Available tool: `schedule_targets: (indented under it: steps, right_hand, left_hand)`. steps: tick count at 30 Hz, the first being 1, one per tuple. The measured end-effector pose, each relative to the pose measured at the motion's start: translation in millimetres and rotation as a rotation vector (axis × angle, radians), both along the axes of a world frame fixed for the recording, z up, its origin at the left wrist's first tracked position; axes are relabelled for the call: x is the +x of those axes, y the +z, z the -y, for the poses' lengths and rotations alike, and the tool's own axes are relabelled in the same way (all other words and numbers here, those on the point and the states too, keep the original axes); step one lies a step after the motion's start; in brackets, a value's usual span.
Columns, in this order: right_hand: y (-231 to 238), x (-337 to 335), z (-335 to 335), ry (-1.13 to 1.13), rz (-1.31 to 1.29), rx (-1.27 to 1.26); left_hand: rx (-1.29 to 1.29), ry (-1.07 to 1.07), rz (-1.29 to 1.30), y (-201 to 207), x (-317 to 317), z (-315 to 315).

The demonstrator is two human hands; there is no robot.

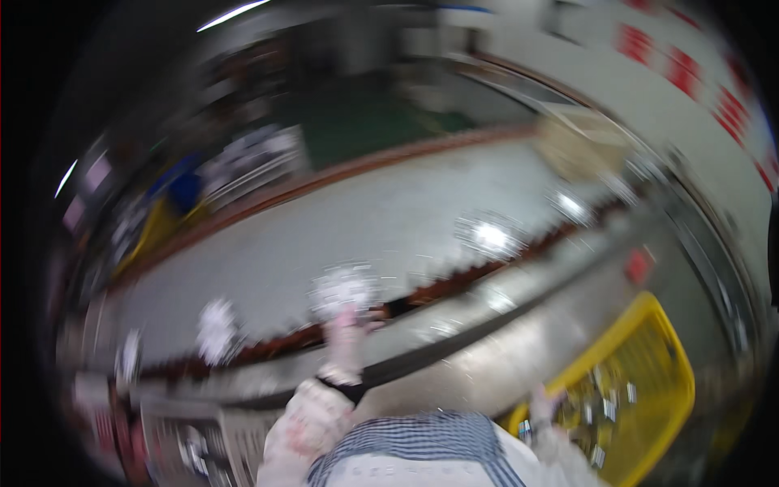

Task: Assembling and sorting circular metal components at a manufacturing conveyor belt.

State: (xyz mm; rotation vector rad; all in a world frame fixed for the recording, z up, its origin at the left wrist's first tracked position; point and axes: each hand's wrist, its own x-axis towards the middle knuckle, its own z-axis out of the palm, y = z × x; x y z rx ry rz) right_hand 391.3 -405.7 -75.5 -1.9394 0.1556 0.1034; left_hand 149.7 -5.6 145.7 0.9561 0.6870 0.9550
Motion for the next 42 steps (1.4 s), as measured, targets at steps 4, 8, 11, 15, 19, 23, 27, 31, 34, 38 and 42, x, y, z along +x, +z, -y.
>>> schedule_targets:
  steps: [4,8,11,15,19,23,27,31,34,38,42]
  right_hand:
    - [189.5,-164.0,-8.9,-0.022,-0.119,0.216]
    - [173.7,-194.7,-11.1,0.259,0.156,0.0]
    - [162.8,-197.9,-30.2,0.379,0.176,-0.085]
    - [150.6,-200.6,-37.9,0.425,0.205,-0.156]
    - [134.7,-196.8,-44.2,0.451,0.227,-0.212]
    - [117.7,-187.4,-39.4,0.464,0.241,-0.267]
    - [89.7,-176.0,-19.8,0.384,0.237,-0.354]
    - [35.8,-153.6,3.3,0.256,0.199,-0.504]
    - [-39.3,-121.1,20.1,0.136,0.15,-0.609]
    - [-99.4,-72.4,51.6,-0.106,0.141,-0.67]
    - [-67.0,-75.0,26.6,-0.044,-0.062,-0.616]
  left_hand:
    - [-0.076,-0.184,0.111,-46.7,-103.4,50.3]
    - [-0.34,0.118,0.179,-53.3,-148.9,25.2]
    - [-0.374,0.403,0.341,-33.0,-193.1,37.5]
    - [-0.437,0.399,0.418,-35.1,-221.3,25.6]
    - [-0.446,0.427,0.507,-35.9,-242.4,23.5]
    - [-0.424,0.487,0.546,-47.8,-252.0,26.5]
    - [-0.183,0.307,0.509,15.2,-244.7,43.8]
    - [0.497,0.383,-0.221,48.3,-222.9,43.9]
    - [0.341,0.153,-0.802,77.8,-238.7,28.9]
    - [0.908,0.188,-0.458,73.7,-164.3,7.9]
    - [1.341,0.188,-0.833,35.2,-116.6,-22.5]
